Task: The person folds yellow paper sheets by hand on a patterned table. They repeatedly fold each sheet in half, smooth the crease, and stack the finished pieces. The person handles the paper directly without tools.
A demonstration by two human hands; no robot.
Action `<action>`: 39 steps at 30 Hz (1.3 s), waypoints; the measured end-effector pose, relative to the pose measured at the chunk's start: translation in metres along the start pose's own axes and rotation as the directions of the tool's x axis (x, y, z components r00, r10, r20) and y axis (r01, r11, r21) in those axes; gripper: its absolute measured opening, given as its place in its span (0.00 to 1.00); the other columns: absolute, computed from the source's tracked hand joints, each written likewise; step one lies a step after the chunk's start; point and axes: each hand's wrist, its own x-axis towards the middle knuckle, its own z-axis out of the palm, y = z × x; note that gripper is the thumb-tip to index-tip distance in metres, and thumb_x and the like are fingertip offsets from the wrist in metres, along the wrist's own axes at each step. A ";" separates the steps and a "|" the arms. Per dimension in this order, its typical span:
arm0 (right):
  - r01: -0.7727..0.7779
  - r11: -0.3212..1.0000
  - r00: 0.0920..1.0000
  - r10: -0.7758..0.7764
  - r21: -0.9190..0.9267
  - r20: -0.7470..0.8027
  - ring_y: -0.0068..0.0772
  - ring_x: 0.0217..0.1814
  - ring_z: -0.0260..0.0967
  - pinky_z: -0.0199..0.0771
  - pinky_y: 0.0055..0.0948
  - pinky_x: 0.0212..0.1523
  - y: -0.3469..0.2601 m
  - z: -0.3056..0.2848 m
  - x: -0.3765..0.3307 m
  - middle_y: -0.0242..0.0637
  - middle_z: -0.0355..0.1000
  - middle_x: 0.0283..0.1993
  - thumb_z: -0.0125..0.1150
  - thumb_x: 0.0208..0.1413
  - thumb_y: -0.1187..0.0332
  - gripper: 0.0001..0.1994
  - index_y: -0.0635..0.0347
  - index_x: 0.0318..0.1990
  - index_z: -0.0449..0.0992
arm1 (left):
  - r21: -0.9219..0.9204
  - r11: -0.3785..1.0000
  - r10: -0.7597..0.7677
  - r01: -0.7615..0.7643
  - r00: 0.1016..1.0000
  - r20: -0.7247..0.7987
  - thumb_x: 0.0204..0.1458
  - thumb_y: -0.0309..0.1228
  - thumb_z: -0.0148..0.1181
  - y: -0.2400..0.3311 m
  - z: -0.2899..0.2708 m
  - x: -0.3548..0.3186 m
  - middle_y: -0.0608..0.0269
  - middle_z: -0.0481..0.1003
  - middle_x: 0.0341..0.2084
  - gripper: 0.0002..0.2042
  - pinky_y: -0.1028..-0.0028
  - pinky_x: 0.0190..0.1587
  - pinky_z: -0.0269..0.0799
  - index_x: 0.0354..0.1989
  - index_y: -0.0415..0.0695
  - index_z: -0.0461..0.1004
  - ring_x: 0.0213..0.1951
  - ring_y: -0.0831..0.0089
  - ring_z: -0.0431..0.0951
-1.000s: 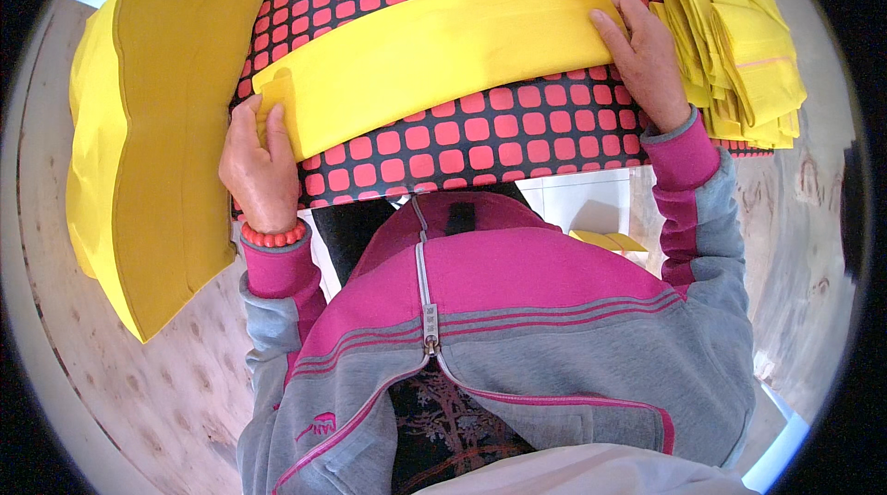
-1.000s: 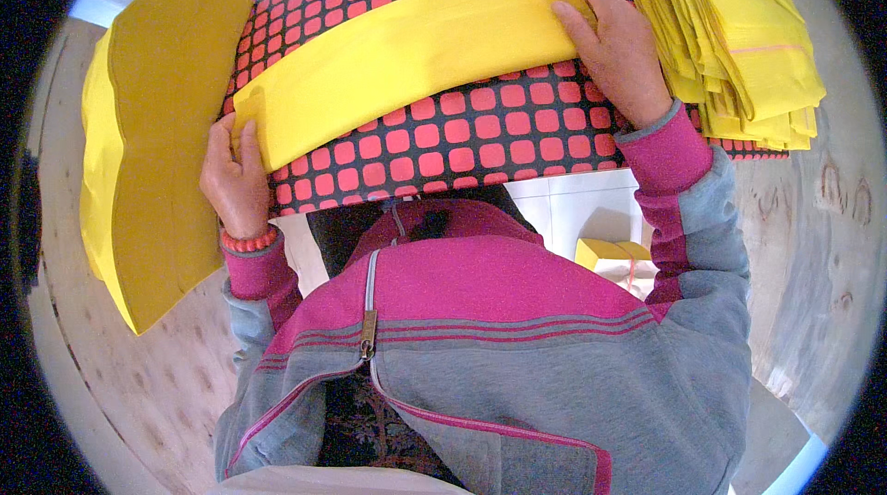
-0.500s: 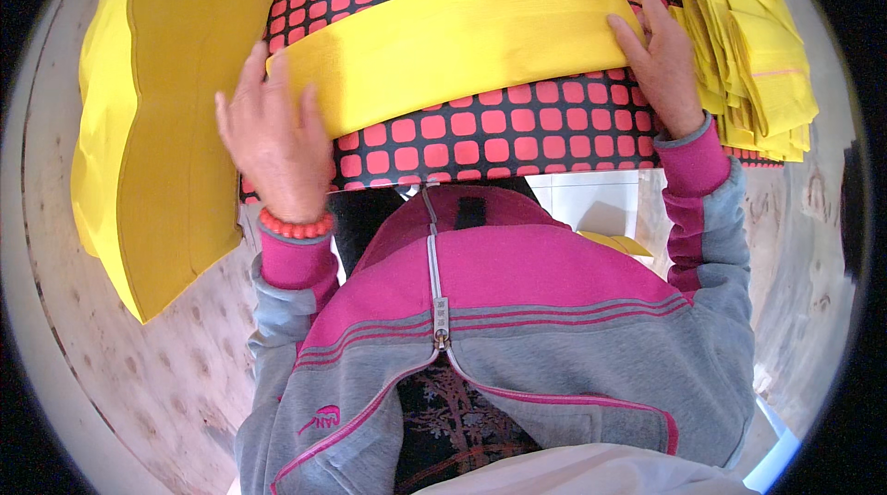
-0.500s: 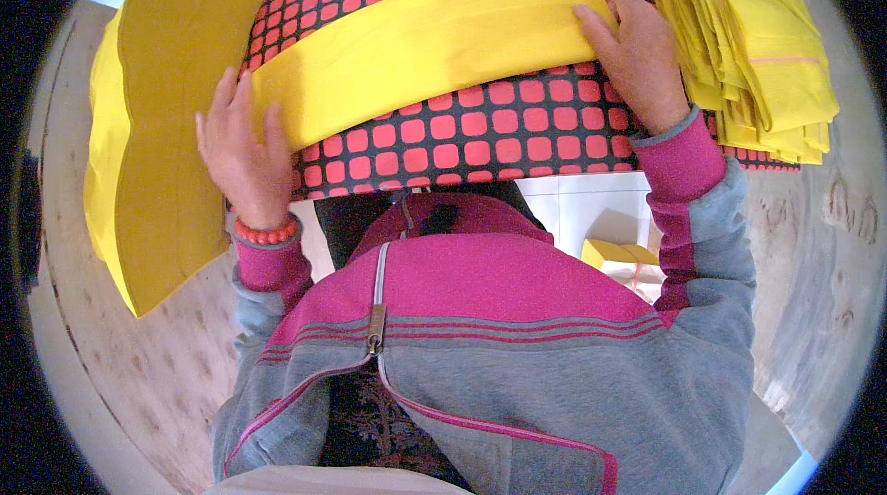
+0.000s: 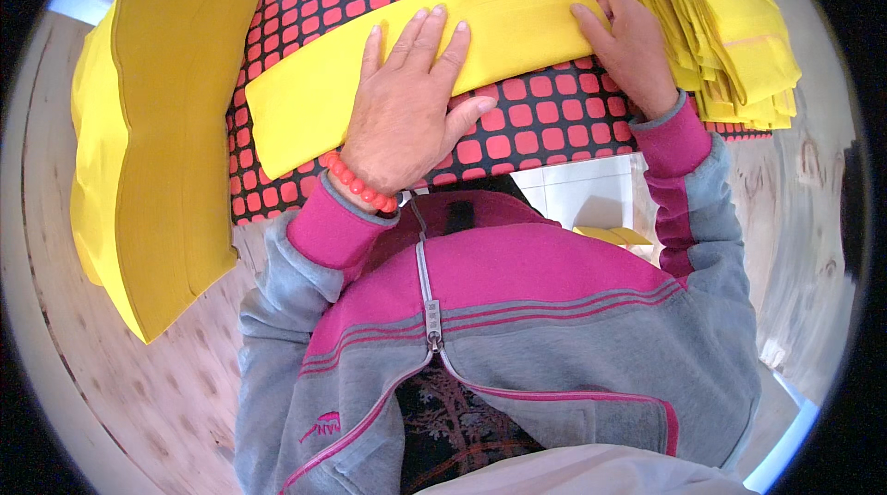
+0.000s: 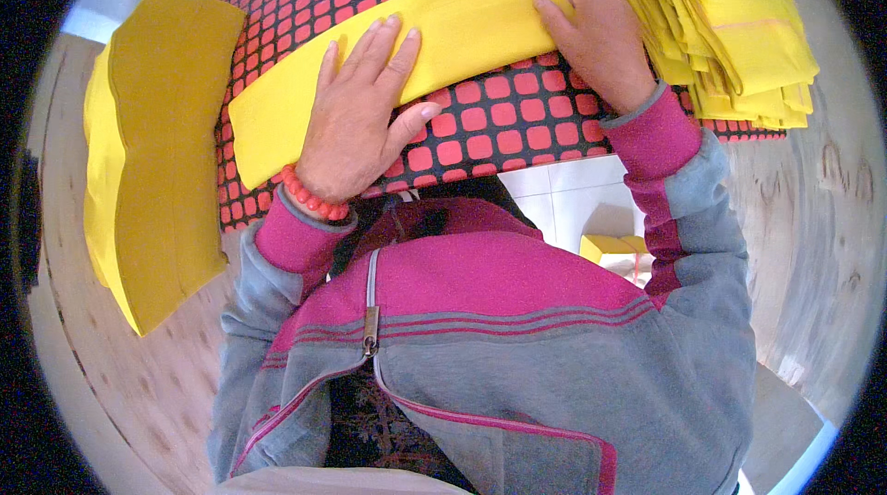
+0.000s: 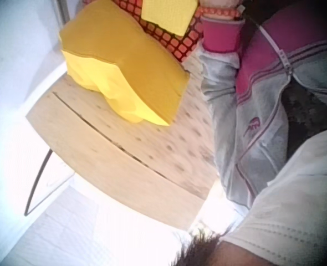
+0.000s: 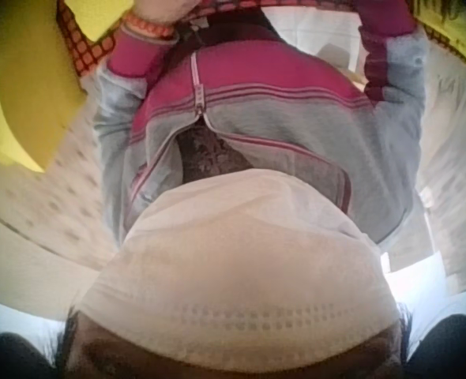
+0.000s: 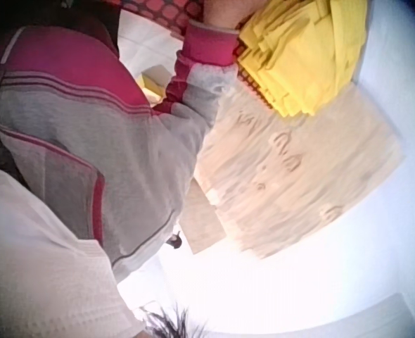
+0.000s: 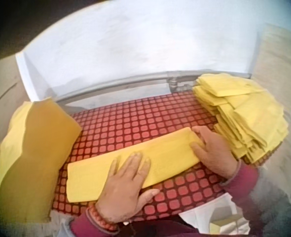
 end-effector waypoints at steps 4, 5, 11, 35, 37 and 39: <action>0.029 0.992 0.996 -0.038 -0.120 -0.075 0.40 0.39 0.74 0.73 0.33 0.40 -0.011 -0.005 0.001 0.41 0.74 0.39 0.62 0.58 0.66 0.19 0.58 0.56 0.73 | -0.010 1.000 -0.006 0.006 1.000 -0.001 0.57 0.53 0.56 -0.001 0.002 -0.001 0.44 0.63 0.64 0.33 0.46 0.68 0.50 0.64 0.41 0.66 0.68 0.53 0.61; 0.045 0.987 0.992 -0.063 -0.153 -0.114 0.41 0.42 0.75 0.74 0.33 0.43 -0.017 -0.006 0.001 0.42 0.75 0.43 0.63 0.57 0.66 0.19 0.59 0.56 0.73 | -0.014 1.000 -0.008 0.008 1.000 -0.001 0.57 0.52 0.56 -0.001 0.002 -0.001 0.44 0.63 0.64 0.33 0.46 0.68 0.50 0.64 0.41 0.66 0.67 0.53 0.61; 0.319 0.946 0.948 -0.318 -0.061 0.023 0.47 0.63 0.66 0.66 0.43 0.61 -0.076 0.015 -0.009 0.43 0.70 0.61 0.64 0.54 0.65 0.19 0.59 0.53 0.75 | -0.067 0.997 -0.038 0.039 0.999 0.019 0.60 0.48 0.54 -0.002 0.000 0.001 0.45 0.63 0.64 0.29 0.44 0.67 0.51 0.64 0.42 0.66 0.66 0.51 0.62; 0.106 0.977 0.993 -0.092 -0.188 0.080 0.45 0.37 0.73 0.73 0.40 0.36 -0.055 -0.036 -0.040 0.40 0.70 0.33 0.67 0.50 0.57 0.14 0.59 0.31 0.74 | -0.020 0.997 -0.076 0.076 0.997 -0.012 0.59 0.44 0.56 0.004 0.000 0.005 0.48 0.66 0.62 0.24 0.40 0.61 0.58 0.62 0.48 0.70 0.63 0.52 0.66; 0.134 0.981 0.989 -0.124 -0.141 0.077 0.45 0.39 0.73 0.73 0.40 0.37 -0.060 -0.034 -0.036 0.40 0.71 0.35 0.66 0.50 0.58 0.13 0.59 0.32 0.74 | -0.020 0.997 -0.078 0.078 0.997 0.002 0.60 0.44 0.55 0.004 0.001 0.005 0.48 0.66 0.62 0.24 0.40 0.62 0.58 0.62 0.48 0.70 0.63 0.52 0.66; 0.201 0.978 0.978 -0.198 -0.047 0.068 0.46 0.42 0.73 0.74 0.41 0.41 -0.068 -0.020 -0.030 0.42 0.72 0.38 0.66 0.50 0.60 0.13 0.59 0.36 0.75 | -0.020 0.997 -0.079 0.079 0.997 0.001 0.60 0.43 0.55 0.003 0.001 0.005 0.48 0.66 0.62 0.23 0.40 0.62 0.58 0.62 0.48 0.70 0.63 0.52 0.66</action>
